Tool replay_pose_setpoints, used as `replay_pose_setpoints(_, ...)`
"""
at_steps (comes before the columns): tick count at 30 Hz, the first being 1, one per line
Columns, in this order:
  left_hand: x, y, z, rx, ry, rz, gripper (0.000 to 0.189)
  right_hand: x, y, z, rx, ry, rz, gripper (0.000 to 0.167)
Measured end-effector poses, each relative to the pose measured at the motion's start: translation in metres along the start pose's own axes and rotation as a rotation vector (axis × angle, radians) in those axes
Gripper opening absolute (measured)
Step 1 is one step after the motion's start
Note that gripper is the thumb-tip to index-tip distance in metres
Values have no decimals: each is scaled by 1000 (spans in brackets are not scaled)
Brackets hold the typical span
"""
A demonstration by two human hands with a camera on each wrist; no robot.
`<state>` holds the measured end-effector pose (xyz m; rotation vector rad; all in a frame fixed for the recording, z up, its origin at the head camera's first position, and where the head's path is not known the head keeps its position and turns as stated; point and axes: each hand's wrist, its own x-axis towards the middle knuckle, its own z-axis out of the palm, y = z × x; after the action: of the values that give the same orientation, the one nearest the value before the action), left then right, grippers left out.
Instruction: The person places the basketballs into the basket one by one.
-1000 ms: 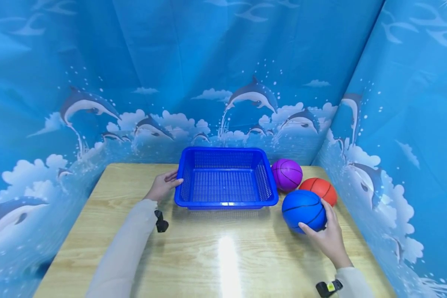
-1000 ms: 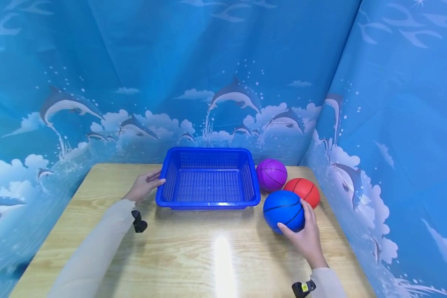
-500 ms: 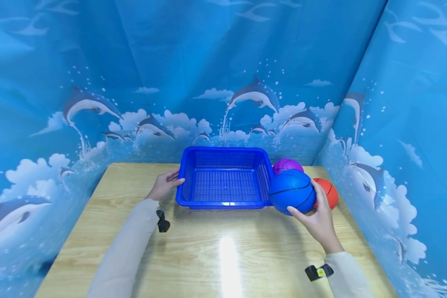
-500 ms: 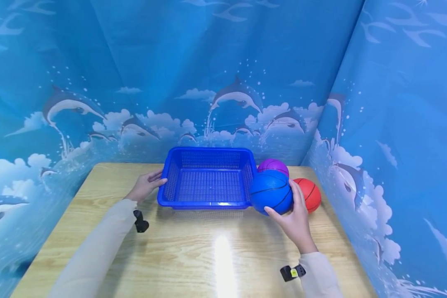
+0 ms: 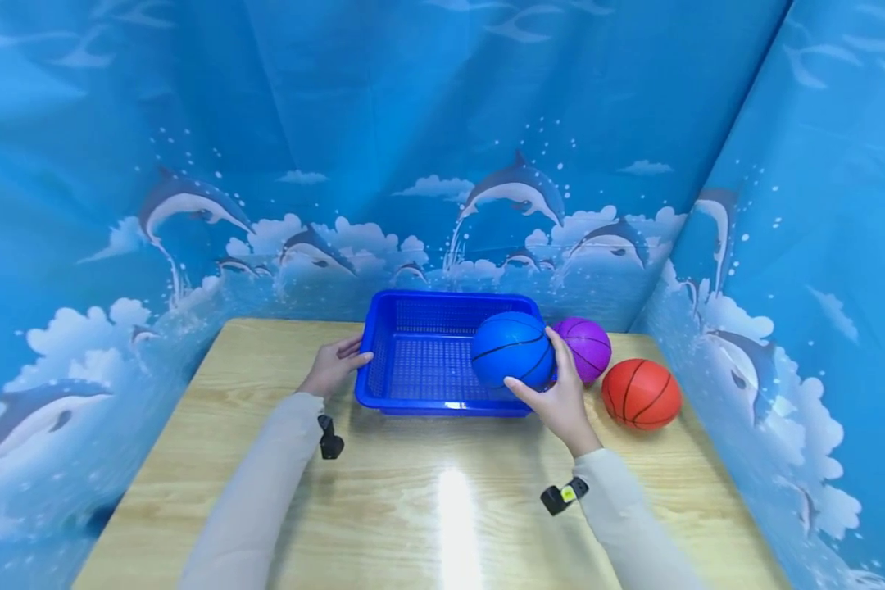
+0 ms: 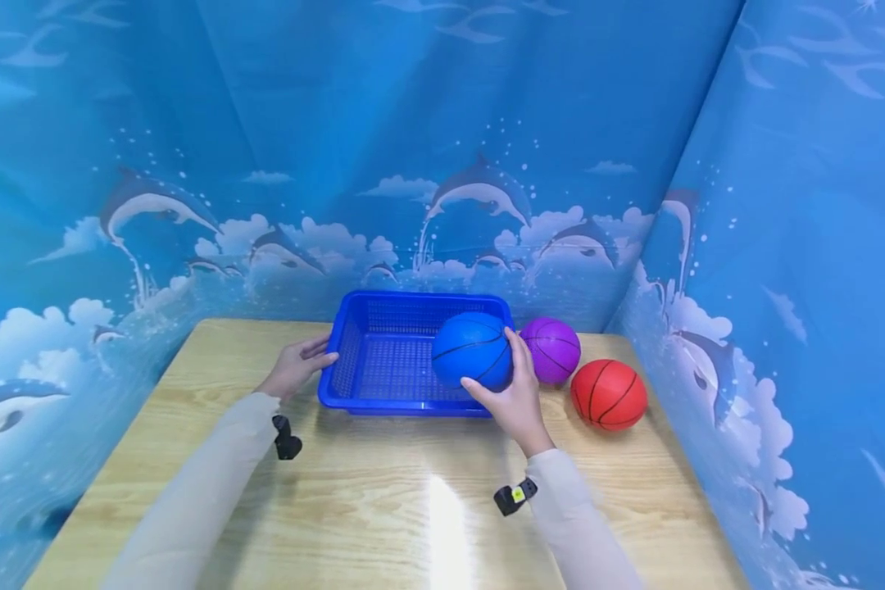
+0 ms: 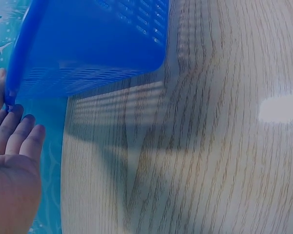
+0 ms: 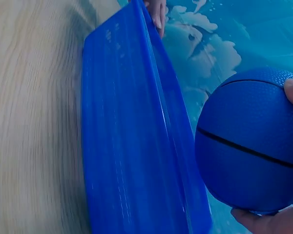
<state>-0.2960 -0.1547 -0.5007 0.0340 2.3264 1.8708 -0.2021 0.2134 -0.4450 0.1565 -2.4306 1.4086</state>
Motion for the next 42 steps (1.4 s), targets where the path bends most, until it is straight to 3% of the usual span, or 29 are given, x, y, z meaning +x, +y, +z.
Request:
replay_pose_setpoints(15, -2, -2, -2, -5, 1, -3, 59, 24, -12, 79, -2, -91, 1, 96)
replay_pose_setpoints(26, 2, -4, -1, 17, 10, 27, 57, 38, -12, 127, 25, -111, 121, 97)
replay_pose_setpoints(32, 0, -2, -1, 4, 13, 39, 55, 41, -11, 148, 21, -108, 161, 98)
replay_pose_setpoints(42, 0, -3, -1, 24, 21, 26, 56, 43, -13, 167, -72, -144, 111, 97)
